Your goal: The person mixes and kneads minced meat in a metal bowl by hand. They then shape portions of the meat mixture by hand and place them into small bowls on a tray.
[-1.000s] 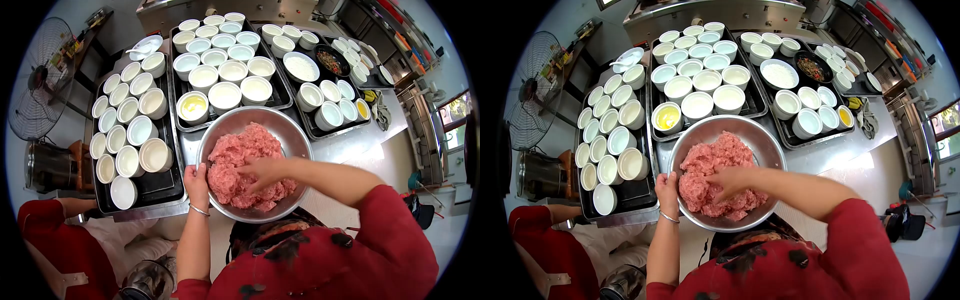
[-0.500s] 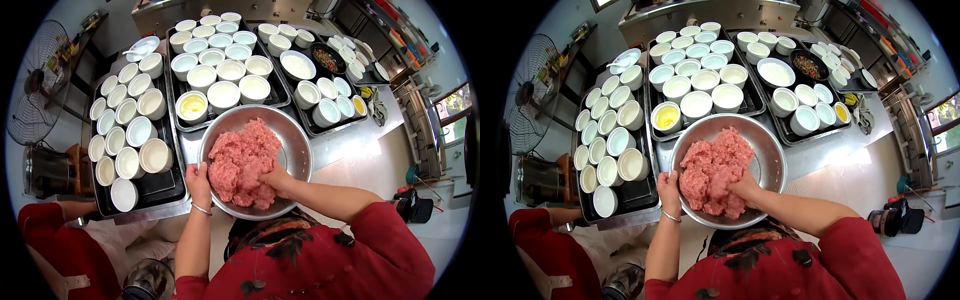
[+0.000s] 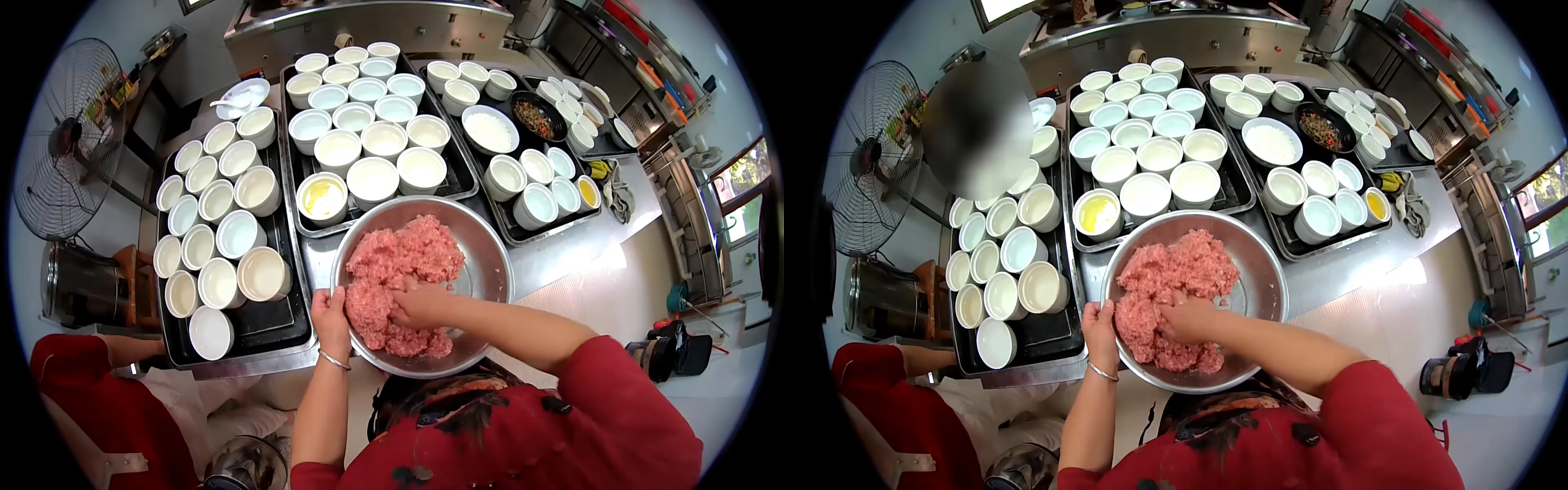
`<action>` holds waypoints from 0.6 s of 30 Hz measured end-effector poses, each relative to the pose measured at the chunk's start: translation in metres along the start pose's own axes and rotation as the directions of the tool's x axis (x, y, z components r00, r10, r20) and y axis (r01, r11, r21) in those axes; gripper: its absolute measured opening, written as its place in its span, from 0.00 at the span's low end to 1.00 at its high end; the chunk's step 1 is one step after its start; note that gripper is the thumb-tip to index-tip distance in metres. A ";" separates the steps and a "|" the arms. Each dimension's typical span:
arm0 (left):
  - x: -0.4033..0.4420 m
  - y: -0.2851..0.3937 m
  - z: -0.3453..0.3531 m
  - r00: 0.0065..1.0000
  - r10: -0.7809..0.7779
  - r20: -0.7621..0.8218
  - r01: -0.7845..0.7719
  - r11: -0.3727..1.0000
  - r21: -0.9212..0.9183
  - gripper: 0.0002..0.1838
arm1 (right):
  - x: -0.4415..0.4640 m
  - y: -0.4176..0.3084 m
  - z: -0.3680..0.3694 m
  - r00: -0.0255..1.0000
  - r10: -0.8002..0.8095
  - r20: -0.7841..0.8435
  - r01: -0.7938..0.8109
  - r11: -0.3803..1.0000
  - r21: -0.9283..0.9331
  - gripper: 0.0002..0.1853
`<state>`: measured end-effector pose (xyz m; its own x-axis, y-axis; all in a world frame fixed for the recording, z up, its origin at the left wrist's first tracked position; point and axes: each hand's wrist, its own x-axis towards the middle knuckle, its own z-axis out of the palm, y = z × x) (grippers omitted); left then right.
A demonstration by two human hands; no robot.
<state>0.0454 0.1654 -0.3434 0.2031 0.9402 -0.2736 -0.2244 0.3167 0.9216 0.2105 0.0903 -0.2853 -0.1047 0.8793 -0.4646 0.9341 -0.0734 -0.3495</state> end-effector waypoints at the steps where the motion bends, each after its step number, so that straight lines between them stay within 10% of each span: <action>1: -0.001 0.000 -0.002 1.000 0.000 -0.007 0.000 1.000 0.004 0.08 | -0.014 0.006 -0.004 0.994 -0.079 -0.069 0.087 0.990 0.113 0.31; 2: -0.002 0.000 -0.001 1.000 0.018 0.005 -0.018 1.000 -0.003 0.09 | -0.019 0.028 -0.009 0.934 -0.296 -0.201 0.343 0.900 0.269 0.26; 5: -0.002 0.002 -0.003 0.999 0.039 -0.007 -0.038 0.990 0.136 0.10 | -0.042 0.057 -0.049 0.919 0.393 0.032 -0.303 0.650 0.697 0.17; 6: -0.002 -0.001 -0.005 0.999 0.030 -0.011 -0.027 0.985 0.170 0.11 | -0.024 0.101 -0.013 0.850 0.320 -0.418 0.019 0.774 0.633 0.19; 9: -0.043 0.001 0.002 0.993 0.001 -0.120 0.000 1.000 0.012 0.14 | 0.011 0.143 0.003 0.759 0.573 -0.309 0.053 0.420 0.906 0.21; 14: -0.105 -0.044 0.031 0.920 -0.053 -0.389 -0.013 0.986 -0.167 0.18 | 0.060 0.128 -0.024 0.965 0.080 0.251 -0.226 -0.238 0.945 0.20; 18: -0.095 -0.031 0.037 0.903 -0.029 -0.428 -0.094 0.960 -0.262 0.20 | 0.093 0.086 -0.041 0.857 -0.298 0.421 -0.463 -0.086 0.882 0.28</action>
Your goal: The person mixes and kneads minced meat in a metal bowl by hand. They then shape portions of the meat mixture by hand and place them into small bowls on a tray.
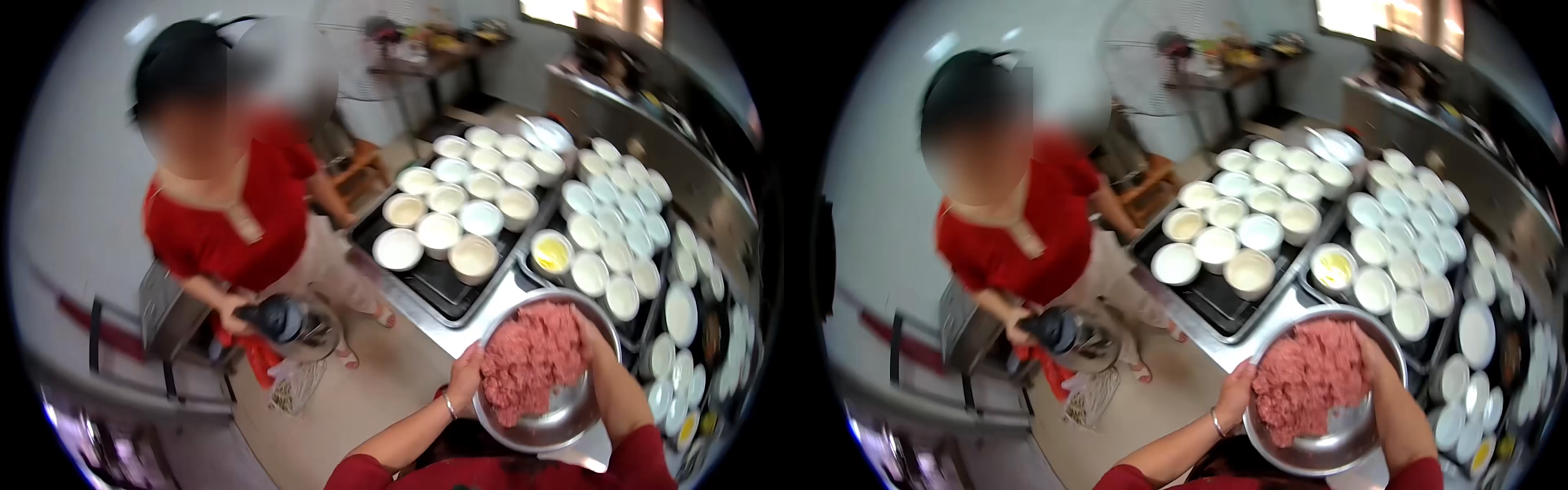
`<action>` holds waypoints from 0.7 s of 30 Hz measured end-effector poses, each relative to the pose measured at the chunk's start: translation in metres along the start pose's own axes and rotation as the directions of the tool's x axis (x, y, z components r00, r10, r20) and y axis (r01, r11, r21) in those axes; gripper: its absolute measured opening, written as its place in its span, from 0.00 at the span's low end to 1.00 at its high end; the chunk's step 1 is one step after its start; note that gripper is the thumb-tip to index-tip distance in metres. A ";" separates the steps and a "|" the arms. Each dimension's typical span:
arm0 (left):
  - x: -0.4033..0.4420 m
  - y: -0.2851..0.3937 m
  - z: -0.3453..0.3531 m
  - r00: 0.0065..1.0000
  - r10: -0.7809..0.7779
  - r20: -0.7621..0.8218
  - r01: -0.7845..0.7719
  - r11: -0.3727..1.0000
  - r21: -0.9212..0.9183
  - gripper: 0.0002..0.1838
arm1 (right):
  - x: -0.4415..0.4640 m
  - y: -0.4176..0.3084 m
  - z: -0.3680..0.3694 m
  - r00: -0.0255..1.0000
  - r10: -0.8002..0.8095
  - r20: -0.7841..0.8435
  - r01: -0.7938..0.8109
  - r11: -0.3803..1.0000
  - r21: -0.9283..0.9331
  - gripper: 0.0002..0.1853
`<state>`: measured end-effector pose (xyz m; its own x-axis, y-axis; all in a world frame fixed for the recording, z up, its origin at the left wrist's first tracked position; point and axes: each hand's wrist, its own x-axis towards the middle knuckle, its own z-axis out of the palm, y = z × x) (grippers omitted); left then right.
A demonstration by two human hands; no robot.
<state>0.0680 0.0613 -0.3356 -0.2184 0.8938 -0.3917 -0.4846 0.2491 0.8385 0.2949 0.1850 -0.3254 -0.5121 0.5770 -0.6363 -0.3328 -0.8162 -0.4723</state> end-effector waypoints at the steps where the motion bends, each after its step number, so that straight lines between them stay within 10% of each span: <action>1: 0.009 -0.008 -0.006 1.000 0.017 -0.004 -0.017 0.999 0.039 0.20 | -0.004 -0.003 0.015 0.999 -0.034 0.004 0.034 0.990 -0.134 0.28; 4: 0.027 -0.007 -0.005 0.990 0.135 -0.031 -0.135 0.991 -0.001 0.16 | -0.018 -0.004 0.040 0.982 -0.109 0.155 0.161 0.910 -0.381 0.20; 8: 0.053 -0.009 -0.011 0.988 0.147 0.047 -0.151 0.982 0.109 0.10 | -0.040 0.017 0.035 0.922 -0.066 0.380 0.369 0.439 -0.819 0.28; 9: 0.056 -0.009 -0.012 0.983 0.166 0.076 -0.175 0.975 0.136 0.10 | -0.042 0.037 0.039 0.698 -0.258 0.668 0.710 0.124 -0.694 0.24; 11: 0.057 -0.008 -0.013 0.981 0.185 0.058 -0.192 0.969 0.153 0.10 | -0.067 0.057 0.047 0.522 -0.066 0.850 0.526 -0.760 -0.382 0.18; 14: 0.055 -0.009 -0.015 0.988 0.133 0.083 -0.146 0.972 0.184 0.13 | -0.078 0.081 0.047 0.747 -0.084 0.659 0.304 -0.839 -0.451 0.13; 16: 0.044 0.010 -0.013 0.990 0.034 0.136 -0.049 0.992 0.113 0.14 | -0.026 0.101 -0.012 0.852 0.208 0.481 0.275 -0.959 -0.074 0.12; 20: 0.035 0.005 -0.015 0.985 0.132 0.109 -0.145 0.982 0.122 0.16 | -0.047 0.080 0.040 0.936 0.049 0.347 0.224 -0.845 -0.486 0.14; 21: 0.029 0.006 -0.018 0.987 0.139 0.085 -0.150 0.977 0.152 0.16 | -0.054 0.064 0.036 0.820 0.116 0.561 0.438 -0.758 -0.483 0.14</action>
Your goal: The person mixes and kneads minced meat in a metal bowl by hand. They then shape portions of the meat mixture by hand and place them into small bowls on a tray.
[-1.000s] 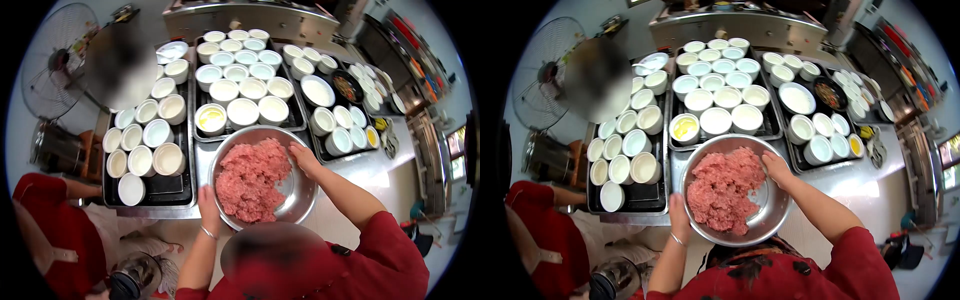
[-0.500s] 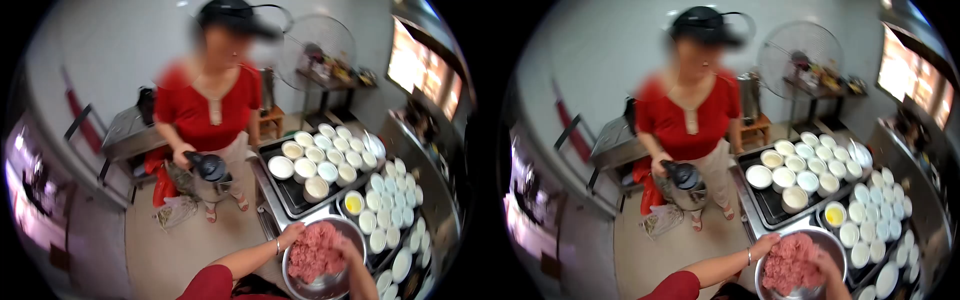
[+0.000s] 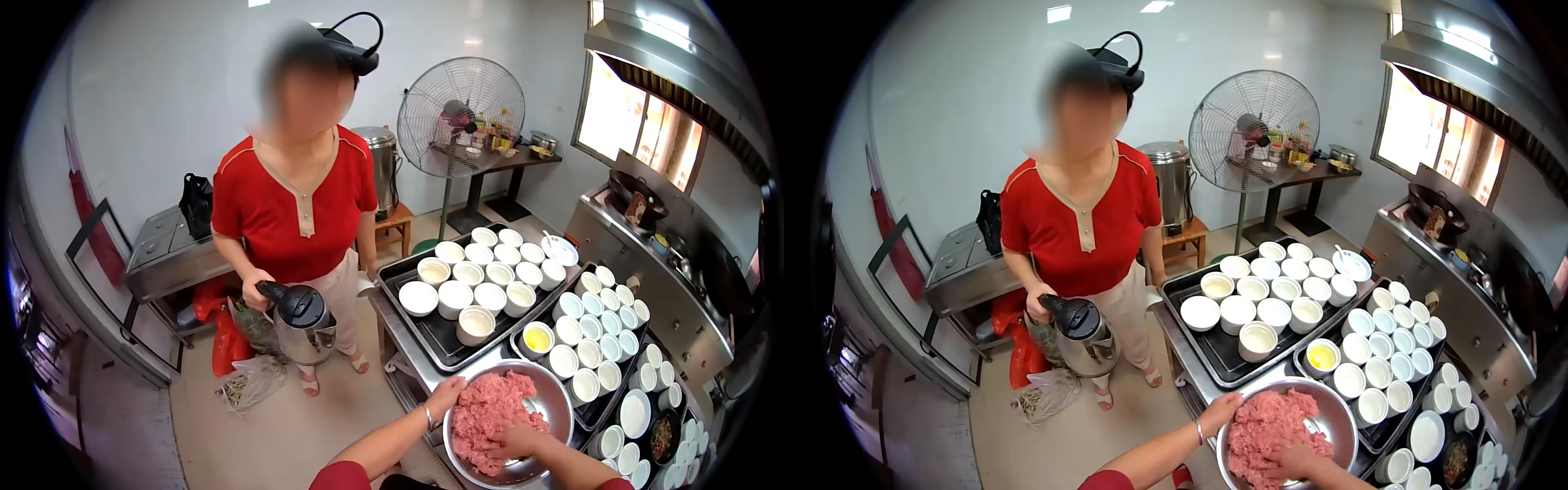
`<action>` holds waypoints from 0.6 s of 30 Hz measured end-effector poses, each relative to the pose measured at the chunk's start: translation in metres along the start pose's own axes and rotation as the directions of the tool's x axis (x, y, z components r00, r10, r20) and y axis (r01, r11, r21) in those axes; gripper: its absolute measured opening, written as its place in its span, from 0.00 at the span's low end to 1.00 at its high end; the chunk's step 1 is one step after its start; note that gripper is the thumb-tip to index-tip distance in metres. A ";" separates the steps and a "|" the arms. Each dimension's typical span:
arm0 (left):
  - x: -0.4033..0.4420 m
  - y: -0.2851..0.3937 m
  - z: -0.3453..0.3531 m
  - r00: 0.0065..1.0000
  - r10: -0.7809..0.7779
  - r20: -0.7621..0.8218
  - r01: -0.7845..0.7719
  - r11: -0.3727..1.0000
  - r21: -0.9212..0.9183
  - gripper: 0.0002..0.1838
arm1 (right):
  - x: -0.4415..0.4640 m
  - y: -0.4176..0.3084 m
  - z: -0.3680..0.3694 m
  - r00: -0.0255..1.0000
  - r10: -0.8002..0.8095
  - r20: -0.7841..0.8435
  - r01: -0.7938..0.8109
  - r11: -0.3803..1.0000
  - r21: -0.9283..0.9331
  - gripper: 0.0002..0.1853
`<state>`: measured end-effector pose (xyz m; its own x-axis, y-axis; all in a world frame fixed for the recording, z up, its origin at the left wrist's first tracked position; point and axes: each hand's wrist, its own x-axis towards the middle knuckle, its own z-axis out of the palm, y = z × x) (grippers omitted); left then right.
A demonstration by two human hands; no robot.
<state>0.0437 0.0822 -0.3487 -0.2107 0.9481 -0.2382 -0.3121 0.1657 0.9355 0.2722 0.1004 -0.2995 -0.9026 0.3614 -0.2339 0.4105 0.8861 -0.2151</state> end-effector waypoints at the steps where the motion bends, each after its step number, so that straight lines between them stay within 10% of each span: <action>1: -0.010 -0.001 0.000 0.998 0.034 -0.051 -0.027 0.992 0.126 0.18 | -0.007 0.009 -0.016 0.991 -0.100 -0.091 0.105 0.993 0.049 0.14; 2: -0.023 -0.005 -0.001 0.993 0.076 -0.095 -0.050 0.967 0.250 0.19 | -0.013 0.017 -0.032 0.964 -0.198 -0.180 0.215 0.973 0.079 0.14; 4: -0.060 0.006 0.005 0.995 0.034 -0.090 -0.010 0.966 0.257 0.21 | -0.014 0.029 -0.067 0.960 0.278 -0.040 -0.164 0.672 0.722 0.15; 7: -0.063 -0.049 0.016 0.927 0.123 -0.355 -0.095 0.991 0.096 0.18 | 0.009 0.062 -0.051 0.710 0.703 -0.038 -0.359 0.408 0.840 0.12; 10: -0.078 -0.054 0.017 0.835 0.292 -0.466 -0.235 0.956 0.177 0.21 | 0.045 0.113 -0.019 0.693 0.695 0.189 -0.329 0.072 0.942 0.13; 14: -0.075 -0.045 0.027 0.897 0.129 -0.423 -0.104 0.991 0.080 0.20 | 0.079 0.127 -0.016 0.810 0.454 0.371 -0.328 -0.173 0.929 0.17; 18: -0.058 -0.032 0.026 0.898 0.066 -0.434 -0.069 0.998 0.009 0.17 | 0.116 0.125 -0.018 0.824 0.258 0.505 -0.520 -0.011 0.854 0.22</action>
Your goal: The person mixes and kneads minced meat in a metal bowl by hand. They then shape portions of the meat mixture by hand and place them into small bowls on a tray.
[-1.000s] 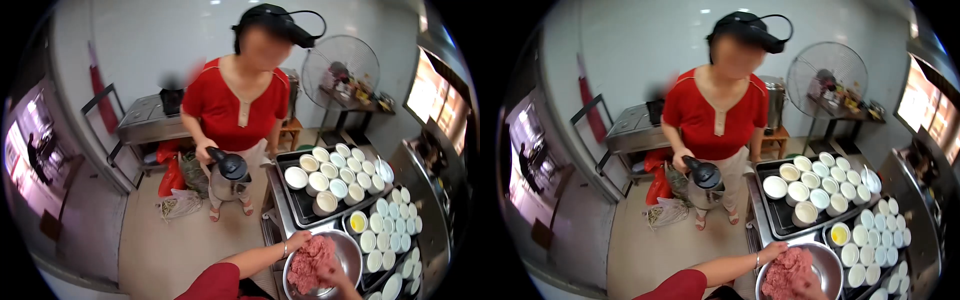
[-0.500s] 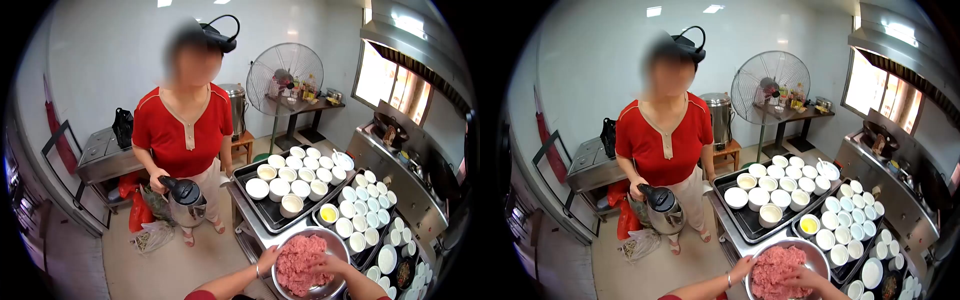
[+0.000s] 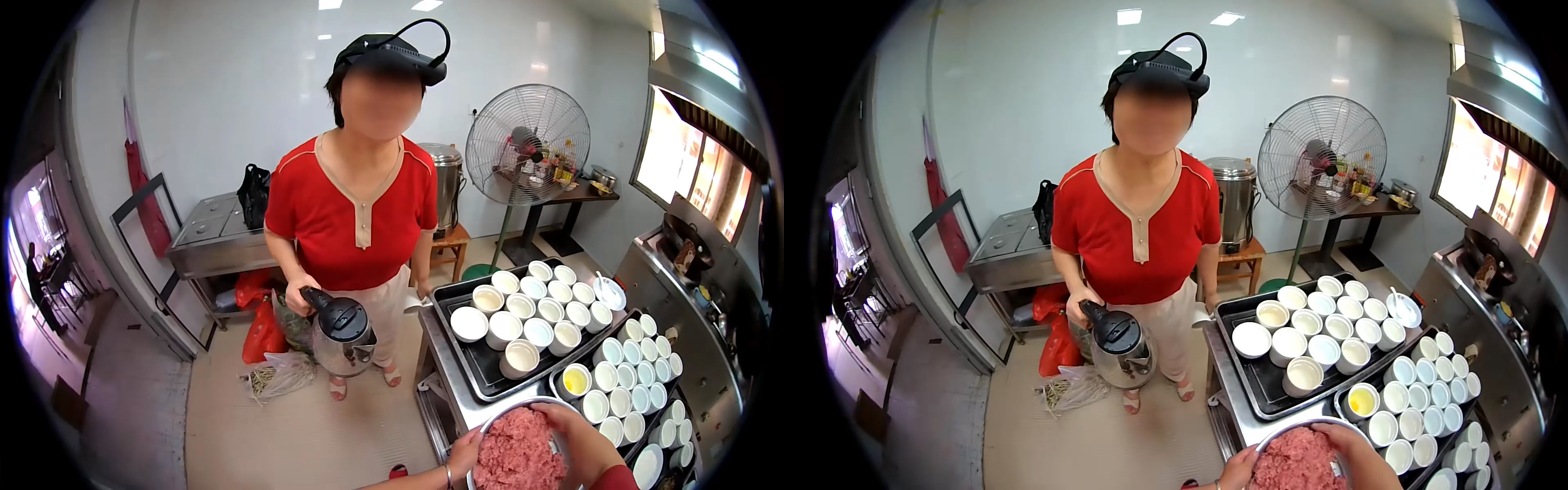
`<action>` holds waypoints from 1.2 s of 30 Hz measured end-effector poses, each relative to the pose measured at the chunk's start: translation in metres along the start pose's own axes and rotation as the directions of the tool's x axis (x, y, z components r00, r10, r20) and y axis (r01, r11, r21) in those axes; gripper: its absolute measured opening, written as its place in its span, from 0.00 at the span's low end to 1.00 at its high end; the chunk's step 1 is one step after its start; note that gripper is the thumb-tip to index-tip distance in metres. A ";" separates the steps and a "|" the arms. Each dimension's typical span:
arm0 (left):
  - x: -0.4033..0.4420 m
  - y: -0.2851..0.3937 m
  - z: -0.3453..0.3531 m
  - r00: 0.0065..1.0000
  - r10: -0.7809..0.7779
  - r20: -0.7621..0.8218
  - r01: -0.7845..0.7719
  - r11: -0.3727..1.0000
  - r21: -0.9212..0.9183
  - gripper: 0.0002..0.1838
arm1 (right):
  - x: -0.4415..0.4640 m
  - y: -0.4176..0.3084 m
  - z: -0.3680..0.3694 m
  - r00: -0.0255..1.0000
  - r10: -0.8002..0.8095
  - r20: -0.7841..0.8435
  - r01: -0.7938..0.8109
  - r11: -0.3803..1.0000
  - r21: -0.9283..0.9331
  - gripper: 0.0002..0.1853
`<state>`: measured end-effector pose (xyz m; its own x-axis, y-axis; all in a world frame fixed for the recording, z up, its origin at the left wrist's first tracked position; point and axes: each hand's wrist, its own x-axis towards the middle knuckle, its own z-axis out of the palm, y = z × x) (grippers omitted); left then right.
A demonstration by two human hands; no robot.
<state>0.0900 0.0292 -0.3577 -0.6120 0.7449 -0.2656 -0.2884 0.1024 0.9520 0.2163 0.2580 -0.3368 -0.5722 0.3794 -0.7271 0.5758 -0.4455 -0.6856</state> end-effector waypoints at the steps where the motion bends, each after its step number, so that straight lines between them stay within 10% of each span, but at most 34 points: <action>1: 0.013 -0.017 -0.001 0.997 0.079 0.016 -0.079 0.996 0.052 0.17 | 0.000 -0.008 0.010 1.000 0.001 0.012 -0.001 1.000 0.000 0.22; 4: 0.023 -0.007 -0.002 0.996 0.049 0.077 -0.050 0.999 0.019 0.17 | -0.053 -0.070 0.071 0.956 0.284 -0.075 -0.288 0.856 -0.429 0.24; 8: 0.039 0.007 0.000 0.991 -0.001 0.133 -0.008 0.998 0.067 0.16 | -0.011 -0.023 0.031 0.942 -0.049 0.333 0.275 0.684 -0.676 0.22; 11: 0.050 0.007 0.005 0.979 -0.071 0.193 0.073 0.997 0.000 0.15 | -0.094 -0.029 0.050 0.914 -0.079 0.397 0.376 0.532 -0.759 0.22; 13: 0.067 -0.005 0.007 0.982 0.101 0.161 -0.113 0.991 0.067 0.15 | -0.118 -0.003 0.049 0.553 -0.471 0.687 0.664 -0.248 -0.705 0.22; 14: 0.064 -0.003 0.011 0.953 0.270 0.139 -0.288 0.948 0.136 0.14 | -0.122 0.014 0.048 0.569 -0.453 0.687 0.666 -0.235 -0.707 0.22; 15: 0.064 -0.002 0.011 0.986 -0.052 0.156 0.026 0.986 0.163 0.14 | -0.127 0.036 0.049 0.575 -0.538 0.616 0.561 -0.288 -0.776 0.23; 16: 0.061 0.005 0.016 0.990 0.000 0.144 -0.019 0.991 0.129 0.14 | -0.131 0.053 0.051 0.563 -0.619 0.548 0.448 -0.329 -0.831 0.25; 18: 0.061 0.004 0.022 0.983 0.001 0.184 -0.020 0.994 0.103 0.15 | -0.122 0.071 0.056 0.712 -0.523 0.469 0.339 -0.328 -0.882 0.27; 20: 0.068 -0.005 0.024 0.982 0.002 0.188 -0.023 0.993 0.113 0.15 | -0.104 0.091 0.055 0.808 -0.585 0.063 0.036 -0.057 -0.998 0.38; 21: 0.066 0.003 0.024 0.980 -0.009 0.197 -0.012 0.994 0.106 0.16 | -0.098 0.087 0.052 0.817 -0.538 0.208 0.089 -0.240 -0.967 0.47; 25: 0.056 0.015 0.010 0.951 -0.116 0.288 0.125 0.992 -0.011 0.21 | -0.083 0.075 0.035 0.886 -0.449 0.117 0.045 -0.169 -0.985 0.48; 27: 0.022 0.014 -0.042 0.875 -0.343 0.341 0.372 0.928 -0.022 0.26 | -0.100 0.062 0.020 0.887 -0.422 0.189 0.315 0.252 -0.915 0.37; 28: -0.008 0.033 -0.084 0.862 -0.262 0.435 0.201 0.963 0.181 0.26 | -0.110 0.038 0.015 0.809 -0.358 0.467 0.490 -0.029 -0.871 0.26; 30: -0.061 0.079 -0.160 0.766 -0.420 0.487 -0.112 0.659 0.744 0.23 | -0.134 0.004 0.023 0.744 -0.537 0.398 0.487 0.028 -0.873 0.20; 31: -0.091 0.090 -0.192 0.742 -0.490 0.457 -0.134 0.559 0.818 0.23 | -0.130 -0.005 0.021 0.719 -0.560 0.412 0.499 0.002 -0.867 0.20; 33: -0.145 0.104 -0.243 0.673 -0.656 0.342 -0.113 0.366 0.924 0.22 | -0.130 0.006 0.019 0.812 -0.576 0.098 0.375 0.385 -0.843 0.21; 36: -0.198 0.096 -0.276 0.561 -0.812 0.161 -0.034 0.172 0.985 0.22 | -0.119 0.008 0.027 0.805 -0.560 0.195 0.441 0.347 -0.828 0.20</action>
<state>-0.0197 -0.2901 -0.2554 0.0097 0.4407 -0.8976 0.6959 0.6416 0.3226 0.2733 0.1877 -0.2550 -0.8970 0.3969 -0.1945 0.4304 0.6843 -0.5887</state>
